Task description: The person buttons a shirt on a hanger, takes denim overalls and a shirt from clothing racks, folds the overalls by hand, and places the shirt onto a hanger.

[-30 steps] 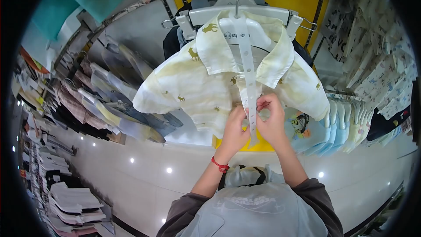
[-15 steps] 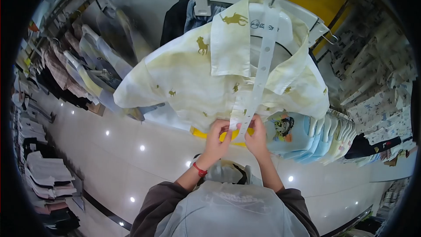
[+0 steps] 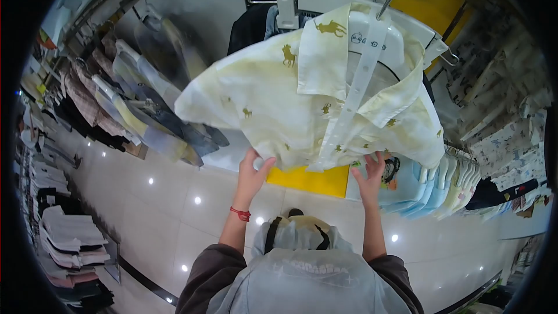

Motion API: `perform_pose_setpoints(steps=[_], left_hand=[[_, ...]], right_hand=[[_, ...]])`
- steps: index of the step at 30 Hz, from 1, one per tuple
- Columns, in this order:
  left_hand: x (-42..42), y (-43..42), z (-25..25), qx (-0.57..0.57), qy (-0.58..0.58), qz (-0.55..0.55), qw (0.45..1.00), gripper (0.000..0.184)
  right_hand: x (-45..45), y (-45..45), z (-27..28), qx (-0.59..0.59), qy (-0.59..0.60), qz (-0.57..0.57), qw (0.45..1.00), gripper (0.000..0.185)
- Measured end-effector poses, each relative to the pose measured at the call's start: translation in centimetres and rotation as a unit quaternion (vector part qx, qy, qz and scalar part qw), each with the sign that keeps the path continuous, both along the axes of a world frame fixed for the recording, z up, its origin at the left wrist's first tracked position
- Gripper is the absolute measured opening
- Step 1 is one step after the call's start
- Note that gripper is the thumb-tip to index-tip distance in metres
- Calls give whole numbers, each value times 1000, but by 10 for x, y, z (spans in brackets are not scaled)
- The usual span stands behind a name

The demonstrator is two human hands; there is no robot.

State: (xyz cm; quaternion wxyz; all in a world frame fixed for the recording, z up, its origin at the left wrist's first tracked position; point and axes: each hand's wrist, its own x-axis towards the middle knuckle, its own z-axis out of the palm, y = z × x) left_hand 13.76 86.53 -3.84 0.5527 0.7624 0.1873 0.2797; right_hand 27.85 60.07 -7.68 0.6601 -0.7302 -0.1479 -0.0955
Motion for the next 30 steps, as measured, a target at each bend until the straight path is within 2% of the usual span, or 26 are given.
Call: perform_pose_setpoints(steps=[1,3,4,6,7,8,9,10,11,13,15,17,19,22,25,27,30], left_hand=[[1,0,5,-27,43,-29,998,31],[2,1,14,11,50,3,999,20],[0,1,17,29,53,19,998,16],[-14,30,-10,72,34,82,993,13],[-21,45,-3,76,-22,134,988,14],[-29,60,10,79,-80,185,976,17],[-41,76,25,5,-96,218,971,24],[-48,78,62,41,-139,235,961,25],[-55,76,106,75,-179,252,948,27],[-50,63,171,205,-321,204,902,29],[-37,37,223,355,-289,125,880,38],[-14,9,260,413,-219,3,884,48],[14,-5,275,473,-174,-57,862,52],[55,-9,272,513,-153,-60,843,46],[73,-7,269,517,-152,-47,841,40],[74,-5,272,518,-106,-61,847,39],[77,5,279,537,-102,-55,836,45]], right_hand=[[5,-3,-2,-37,15,15,999,49],[13,-15,-10,-110,47,43,992,36],[13,-21,-8,-82,67,36,994,30],[11,-36,-4,-28,102,23,994,18],[14,-51,2,-5,76,11,997,16],[18,-67,14,18,49,0,999,15],[20,-80,36,39,83,-46,995,14],[17,-93,63,61,119,-92,987,14],[18,-104,86,62,66,-108,990,14],[17,-112,131,63,-14,-134,989,13],[12,-109,173,82,-75,-119,987,12],[-1,-85,211,83,-143,-73,983,14],[-18,-54,242,47,-216,-37,975,17],[-32,-25,274,-171,-345,-42,922,24],[-23,-20,285,-172,-296,21,939,26],[-19,-28,289,-119,-209,134,961,29],[-8,-57,295,-60,-88,284,953,32]])
